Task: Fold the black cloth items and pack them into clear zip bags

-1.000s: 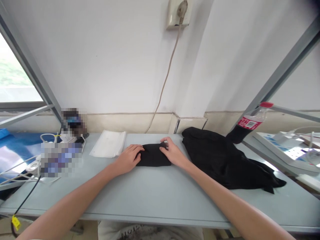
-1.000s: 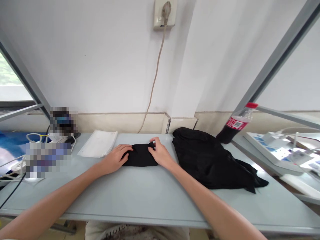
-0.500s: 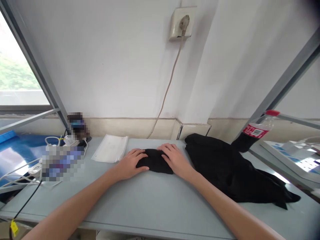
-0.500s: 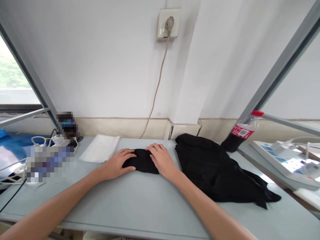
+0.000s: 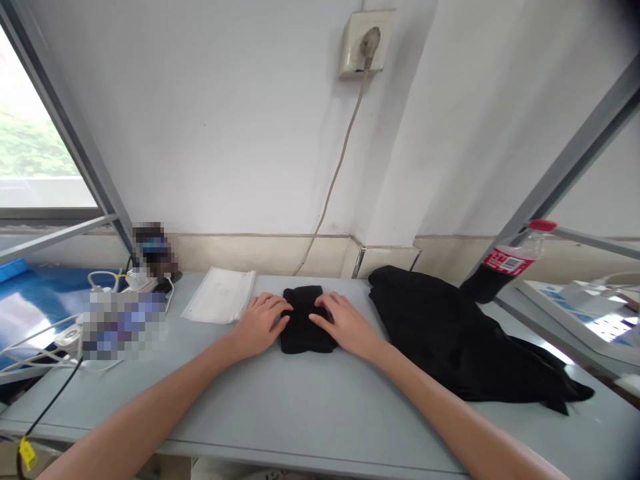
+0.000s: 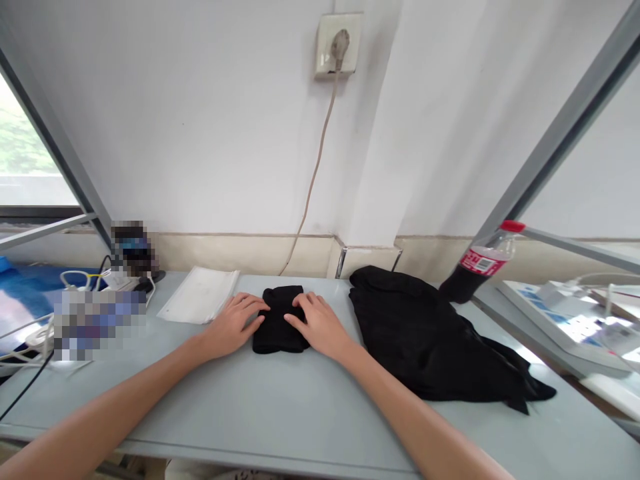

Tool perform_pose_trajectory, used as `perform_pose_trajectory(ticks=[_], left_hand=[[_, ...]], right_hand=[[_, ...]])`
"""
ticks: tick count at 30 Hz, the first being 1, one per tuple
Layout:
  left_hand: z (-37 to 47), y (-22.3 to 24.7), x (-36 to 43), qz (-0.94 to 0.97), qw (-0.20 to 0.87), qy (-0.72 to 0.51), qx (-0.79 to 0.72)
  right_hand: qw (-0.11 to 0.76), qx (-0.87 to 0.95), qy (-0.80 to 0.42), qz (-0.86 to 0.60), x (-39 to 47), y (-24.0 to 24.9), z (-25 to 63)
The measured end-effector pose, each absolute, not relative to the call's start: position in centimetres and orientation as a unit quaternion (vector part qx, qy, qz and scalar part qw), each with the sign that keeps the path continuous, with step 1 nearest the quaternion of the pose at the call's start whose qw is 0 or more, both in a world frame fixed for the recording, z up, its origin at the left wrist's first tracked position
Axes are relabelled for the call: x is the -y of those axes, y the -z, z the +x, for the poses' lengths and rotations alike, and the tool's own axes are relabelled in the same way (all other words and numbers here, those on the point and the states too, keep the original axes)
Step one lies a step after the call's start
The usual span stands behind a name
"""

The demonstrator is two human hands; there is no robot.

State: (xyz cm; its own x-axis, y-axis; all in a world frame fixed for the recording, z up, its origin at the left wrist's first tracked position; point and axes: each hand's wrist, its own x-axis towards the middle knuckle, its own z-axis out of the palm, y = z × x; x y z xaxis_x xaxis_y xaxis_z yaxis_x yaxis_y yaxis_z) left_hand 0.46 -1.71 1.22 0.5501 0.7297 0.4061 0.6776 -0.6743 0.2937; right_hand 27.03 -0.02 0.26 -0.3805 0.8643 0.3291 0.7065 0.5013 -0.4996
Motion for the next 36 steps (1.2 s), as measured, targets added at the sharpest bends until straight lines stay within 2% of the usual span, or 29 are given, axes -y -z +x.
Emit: perform_pose_trajectory(ticks=[4,7,12,16,20,24,28,30,32,34,36], left_hand=[[0.8,-0.9,1.7,0.832,0.156,-0.305,-0.437],[0.9,-0.6,1.3,0.765,0.22,-0.34,-0.5],[0.6,0.1,0.4,0.695,0.3,-0.355,-0.549],[0.4,-0.1,0.2,0.671,0.394,-0.345,-0.524],[0.8,-1.4,1.1,0.705,0.441,-0.338,-0.442],[1.6,-2.2,2.4,0.73,0.454,-0.36,-0.362],[1.9,-2.1,2.6,0.761,0.384,-0.357,-0.383],[1.2,-2.4,2.0,0.765,0.289,-0.371,-0.44],[-0.2,-2.9,1.0,0.756,0.14,-0.369,-0.521],[-2.0,-3.5,0.0,0.736,-0.016,-0.295,-0.609],[-3.9,-3.9,-0.9,0.69,-0.094,-0.169,-0.698]], right_hand=[[0.244,0.758,-0.103,-0.596,-0.7,1.1,27.1],[0.238,0.77,-0.136,-0.576,-0.8,1.0,27.3],[0.29,0.795,-0.303,-0.439,-0.1,-0.7,27.0],[0.322,0.77,-0.426,-0.35,0.5,-2.0,26.6],[0.337,0.709,-0.521,-0.335,1.1,-2.8,26.6],[0.298,0.627,-0.616,-0.371,1.8,-3.2,26.7],[0.247,0.596,-0.654,-0.395,2.2,-3.0,26.4],[0.251,0.569,-0.66,-0.422,2.2,-2.8,26.2],[0.294,0.531,-0.657,-0.447,2.1,-2.6,26.1],[0.35,0.497,-0.649,-0.458,1.9,-2.5,26.2],[0.382,0.463,-0.644,-0.474,1.5,-2.3,26.5]])
